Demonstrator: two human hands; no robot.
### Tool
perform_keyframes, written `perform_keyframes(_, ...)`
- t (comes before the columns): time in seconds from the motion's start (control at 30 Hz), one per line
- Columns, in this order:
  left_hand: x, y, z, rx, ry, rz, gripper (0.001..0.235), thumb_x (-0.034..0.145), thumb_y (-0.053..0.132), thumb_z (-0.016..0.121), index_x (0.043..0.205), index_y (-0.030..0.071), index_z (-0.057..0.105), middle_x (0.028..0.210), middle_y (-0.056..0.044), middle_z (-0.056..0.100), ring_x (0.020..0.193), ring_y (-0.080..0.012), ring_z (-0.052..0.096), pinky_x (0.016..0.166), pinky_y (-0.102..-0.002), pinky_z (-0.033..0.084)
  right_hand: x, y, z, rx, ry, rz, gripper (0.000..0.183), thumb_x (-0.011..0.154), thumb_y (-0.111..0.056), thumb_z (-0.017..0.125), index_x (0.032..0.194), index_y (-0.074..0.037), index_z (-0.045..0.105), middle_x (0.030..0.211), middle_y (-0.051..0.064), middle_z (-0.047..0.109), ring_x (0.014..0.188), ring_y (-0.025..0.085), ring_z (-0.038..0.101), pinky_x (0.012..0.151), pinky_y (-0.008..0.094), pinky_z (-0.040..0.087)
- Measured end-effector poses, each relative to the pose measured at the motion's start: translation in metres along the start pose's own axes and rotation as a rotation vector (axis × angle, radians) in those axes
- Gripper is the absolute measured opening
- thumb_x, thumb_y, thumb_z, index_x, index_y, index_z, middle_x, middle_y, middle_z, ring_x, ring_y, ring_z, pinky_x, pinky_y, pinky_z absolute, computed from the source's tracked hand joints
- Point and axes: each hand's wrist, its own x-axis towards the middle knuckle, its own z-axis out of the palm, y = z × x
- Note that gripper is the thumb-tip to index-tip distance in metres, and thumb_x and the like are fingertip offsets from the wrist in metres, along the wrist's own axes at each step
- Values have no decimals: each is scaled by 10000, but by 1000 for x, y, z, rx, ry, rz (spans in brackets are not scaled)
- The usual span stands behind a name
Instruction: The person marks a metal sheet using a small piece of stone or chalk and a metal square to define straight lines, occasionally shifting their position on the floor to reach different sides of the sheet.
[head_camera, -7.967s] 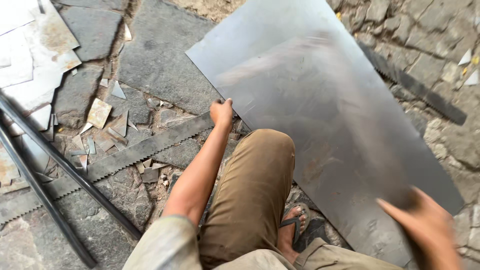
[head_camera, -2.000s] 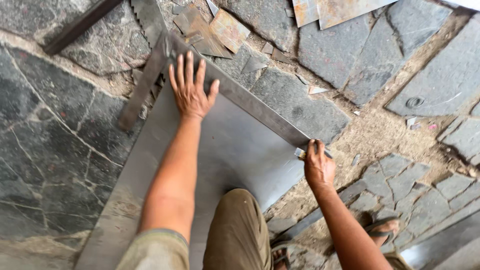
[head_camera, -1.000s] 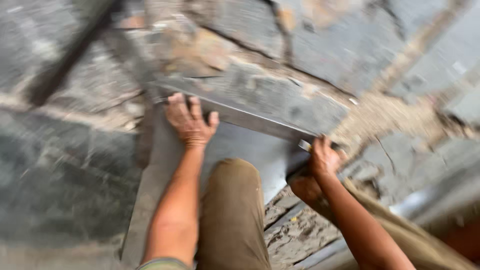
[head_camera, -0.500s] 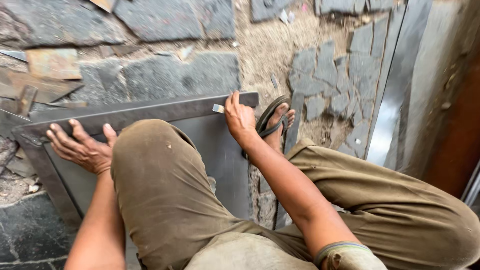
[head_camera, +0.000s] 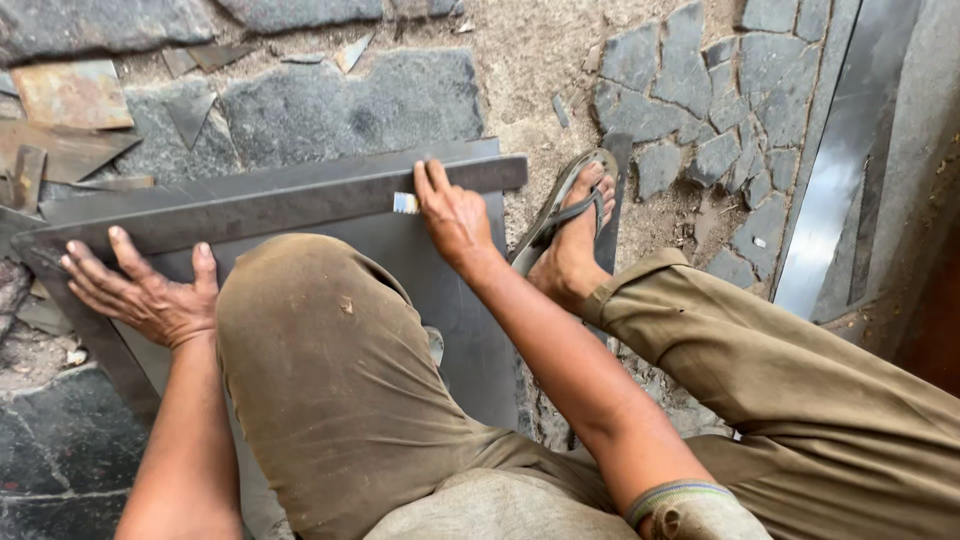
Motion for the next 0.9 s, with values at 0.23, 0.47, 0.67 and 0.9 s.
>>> perform_keyframes(0.23,1,2,-4,-27,-22,-16,935,998,762,512,1681,136,384,1734,-296,196,1611,-513,163,1305,-683,132,9,1,4,23,-24,29,506,876,-52,591,1379,-12,557,1346,142,581,686,234,728,591,383,576)
perform_keyframes(0.47,2,10,-16,-87,-62,-60,923,1036,747,550,1691,120,375,1743,-288,178,1613,-504,147,1298,-678,111,13,-4,3,18,-6,37,451,916,-75,575,1362,-12,554,1322,153,576,713,267,738,619,399,586)
perform_keyframes(0.67,-8,6,-17,-65,-29,-41,875,1034,695,544,1659,108,369,1767,-273,171,1641,-481,144,1337,-660,106,2,-10,-1,38,-12,-29,502,893,-49,574,1375,81,522,1317,226,555,690,283,730,599,399,585)
perform_keyframes(0.9,-3,2,-9,-56,-76,-42,885,1065,725,522,1686,117,358,1738,-288,178,1609,-501,137,1295,-687,105,14,-4,-11,108,-71,8,506,892,-47,614,1384,44,535,1304,192,554,706,341,712,596,435,579)
